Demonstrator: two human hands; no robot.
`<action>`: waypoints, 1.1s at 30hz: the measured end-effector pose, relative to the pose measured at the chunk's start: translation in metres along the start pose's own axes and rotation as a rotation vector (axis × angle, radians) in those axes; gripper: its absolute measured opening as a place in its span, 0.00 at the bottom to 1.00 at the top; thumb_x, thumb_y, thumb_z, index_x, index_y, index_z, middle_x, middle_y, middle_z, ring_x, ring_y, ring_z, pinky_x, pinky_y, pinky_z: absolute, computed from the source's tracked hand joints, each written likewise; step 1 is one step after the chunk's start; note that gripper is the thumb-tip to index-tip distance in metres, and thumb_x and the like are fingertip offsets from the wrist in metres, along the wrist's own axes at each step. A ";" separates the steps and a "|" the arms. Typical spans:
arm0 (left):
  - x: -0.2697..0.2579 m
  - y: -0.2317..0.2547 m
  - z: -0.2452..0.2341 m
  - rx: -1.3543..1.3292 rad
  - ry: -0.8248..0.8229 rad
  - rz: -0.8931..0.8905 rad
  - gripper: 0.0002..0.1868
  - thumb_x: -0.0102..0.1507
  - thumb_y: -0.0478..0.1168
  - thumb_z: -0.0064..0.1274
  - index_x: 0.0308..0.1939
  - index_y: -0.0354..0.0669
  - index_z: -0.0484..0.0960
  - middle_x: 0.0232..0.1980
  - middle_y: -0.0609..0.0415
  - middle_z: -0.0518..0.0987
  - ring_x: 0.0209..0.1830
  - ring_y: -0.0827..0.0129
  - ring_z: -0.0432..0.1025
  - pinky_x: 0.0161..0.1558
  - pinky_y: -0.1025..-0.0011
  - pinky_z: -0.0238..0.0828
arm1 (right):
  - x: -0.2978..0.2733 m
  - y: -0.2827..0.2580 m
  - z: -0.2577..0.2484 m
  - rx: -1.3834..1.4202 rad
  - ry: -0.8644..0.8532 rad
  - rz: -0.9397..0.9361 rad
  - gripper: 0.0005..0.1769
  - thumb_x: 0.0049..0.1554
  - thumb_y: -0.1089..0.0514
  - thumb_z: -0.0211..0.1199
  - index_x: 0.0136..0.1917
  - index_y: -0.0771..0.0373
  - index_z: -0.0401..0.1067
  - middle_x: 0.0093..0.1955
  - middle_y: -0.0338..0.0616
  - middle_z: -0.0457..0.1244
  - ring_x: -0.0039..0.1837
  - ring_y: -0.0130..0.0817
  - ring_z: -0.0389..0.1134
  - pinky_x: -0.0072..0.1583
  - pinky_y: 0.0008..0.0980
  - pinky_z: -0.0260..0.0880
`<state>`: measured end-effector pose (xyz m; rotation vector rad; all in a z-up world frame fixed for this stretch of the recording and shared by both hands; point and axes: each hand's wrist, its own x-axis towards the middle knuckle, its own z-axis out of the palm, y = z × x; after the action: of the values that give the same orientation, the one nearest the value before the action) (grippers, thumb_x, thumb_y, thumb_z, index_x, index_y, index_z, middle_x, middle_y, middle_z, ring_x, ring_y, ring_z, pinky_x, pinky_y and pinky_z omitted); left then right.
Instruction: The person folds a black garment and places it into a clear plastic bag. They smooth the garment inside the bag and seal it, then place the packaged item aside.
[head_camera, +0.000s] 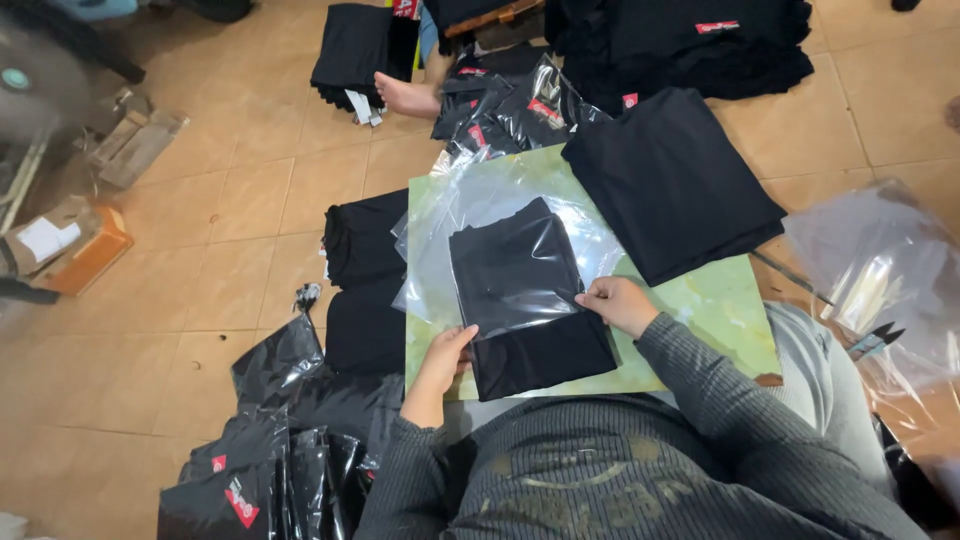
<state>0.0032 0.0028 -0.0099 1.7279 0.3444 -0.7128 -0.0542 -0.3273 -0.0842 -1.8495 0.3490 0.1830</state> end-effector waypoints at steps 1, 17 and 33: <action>0.008 -0.007 -0.002 -0.033 -0.016 0.007 0.18 0.63 0.49 0.61 0.48 0.40 0.82 0.35 0.60 0.80 0.28 0.72 0.78 0.30 0.74 0.82 | -0.001 -0.002 0.001 -0.010 0.037 0.002 0.15 0.55 0.52 0.68 0.41 0.67 0.79 0.28 0.48 0.66 0.29 0.35 0.68 0.37 0.31 0.68; 0.031 -0.032 -0.017 -0.206 -0.121 0.024 0.14 0.65 0.44 0.58 0.49 0.37 0.82 0.35 0.55 0.81 0.29 0.66 0.81 0.33 0.66 0.84 | 0.007 0.018 0.006 0.046 0.025 0.010 0.12 0.52 0.54 0.69 0.39 0.65 0.76 0.23 0.44 0.62 0.22 0.33 0.62 0.30 0.25 0.61; 0.031 -0.062 -0.030 -0.117 -0.178 -0.002 0.17 0.66 0.42 0.57 0.56 0.36 0.79 0.43 0.54 0.84 0.39 0.69 0.82 0.46 0.62 0.83 | -0.015 0.012 -0.026 0.134 -0.191 0.088 0.16 0.55 0.64 0.59 0.55 0.70 0.79 0.23 0.52 0.67 0.22 0.33 0.65 0.29 0.24 0.66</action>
<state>-0.0002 0.0447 -0.0725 1.5414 0.2590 -0.8254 -0.0739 -0.3530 -0.0830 -1.6702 0.3023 0.3846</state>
